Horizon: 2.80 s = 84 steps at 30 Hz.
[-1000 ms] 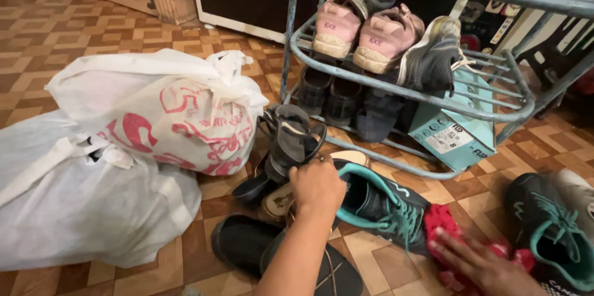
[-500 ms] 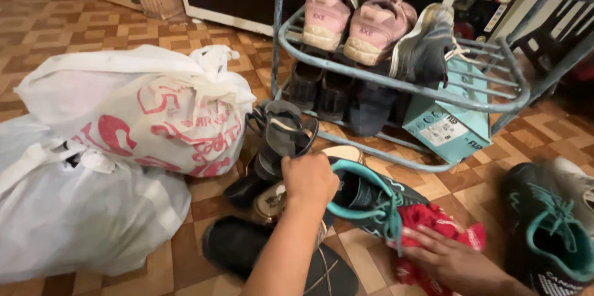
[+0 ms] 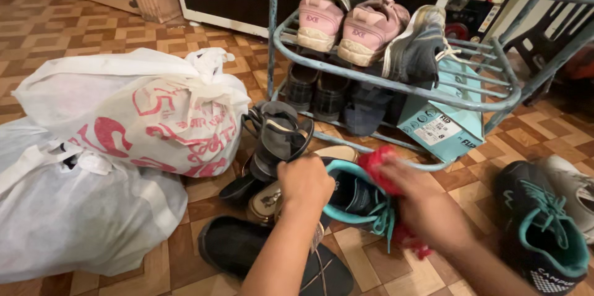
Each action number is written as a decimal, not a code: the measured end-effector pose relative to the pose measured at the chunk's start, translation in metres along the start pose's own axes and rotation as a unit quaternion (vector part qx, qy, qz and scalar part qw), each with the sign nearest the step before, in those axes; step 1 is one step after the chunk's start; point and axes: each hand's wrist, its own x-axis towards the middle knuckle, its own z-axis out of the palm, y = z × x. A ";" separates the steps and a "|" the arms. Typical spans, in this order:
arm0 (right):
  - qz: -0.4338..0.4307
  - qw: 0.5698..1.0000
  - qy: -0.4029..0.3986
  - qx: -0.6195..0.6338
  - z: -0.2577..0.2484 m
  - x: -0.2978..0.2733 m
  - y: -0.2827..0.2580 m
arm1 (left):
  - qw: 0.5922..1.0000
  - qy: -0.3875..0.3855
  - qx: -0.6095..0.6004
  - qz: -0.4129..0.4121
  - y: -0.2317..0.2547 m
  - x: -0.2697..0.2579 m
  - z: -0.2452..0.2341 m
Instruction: The person cleans several pairs of shoes using a red cloth. They wipe the exterior surfaces of each shoe, including sneakers and sandals, and place them on a metal shoe rack.
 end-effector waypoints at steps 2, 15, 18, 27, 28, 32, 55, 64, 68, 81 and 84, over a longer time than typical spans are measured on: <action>-0.007 1.000 -0.010 0.022 0.026 0.002 -0.001 | 1.000 0.016 -0.010 -0.007 -0.001 -0.002 -0.001; 0.251 0.921 -0.168 -0.247 0.093 -0.156 0.191 | 1.000 -0.015 -0.006 -0.025 0.006 0.004 -0.002; 0.355 0.877 -0.228 -0.228 0.051 -0.123 0.172 | 0.997 -0.048 -0.045 -0.038 0.007 0.006 -0.009; 0.371 0.921 -0.057 -0.104 -0.089 -0.046 0.036 | 0.915 -0.336 -0.209 -0.080 0.076 -0.001 0.028; 0.359 0.928 -0.047 -0.090 -0.095 -0.044 0.028 | 0.882 -0.365 -0.280 -0.102 0.088 -0.009 0.042; 0.219 0.973 -0.070 -0.013 -0.094 -0.033 0.011 | 0.801 -0.477 -0.352 -0.088 0.120 -0.020 0.098; 0.298 0.907 -0.240 -0.176 -0.098 -0.014 0.153 | 0.963 -0.145 -0.174 0.144 0.158 0.023 -0.044; 0.140 0.986 0.022 -0.087 -0.196 0.145 0.061 | 0.984 0.081 -0.101 0.125 0.112 0.077 -0.209; 0.186 0.980 0.048 -0.055 -0.195 0.170 0.051 | 0.980 0.098 -0.084 0.154 0.113 0.088 -0.214; 0.247 0.967 0.056 0.004 -0.093 0.196 0.098 | 0.973 0.081 -0.067 0.203 0.125 0.137 -0.142; 0.260 0.961 0.091 -0.001 -0.104 0.193 0.089 | 0.976 0.056 -0.077 0.198 0.131 0.140 -0.135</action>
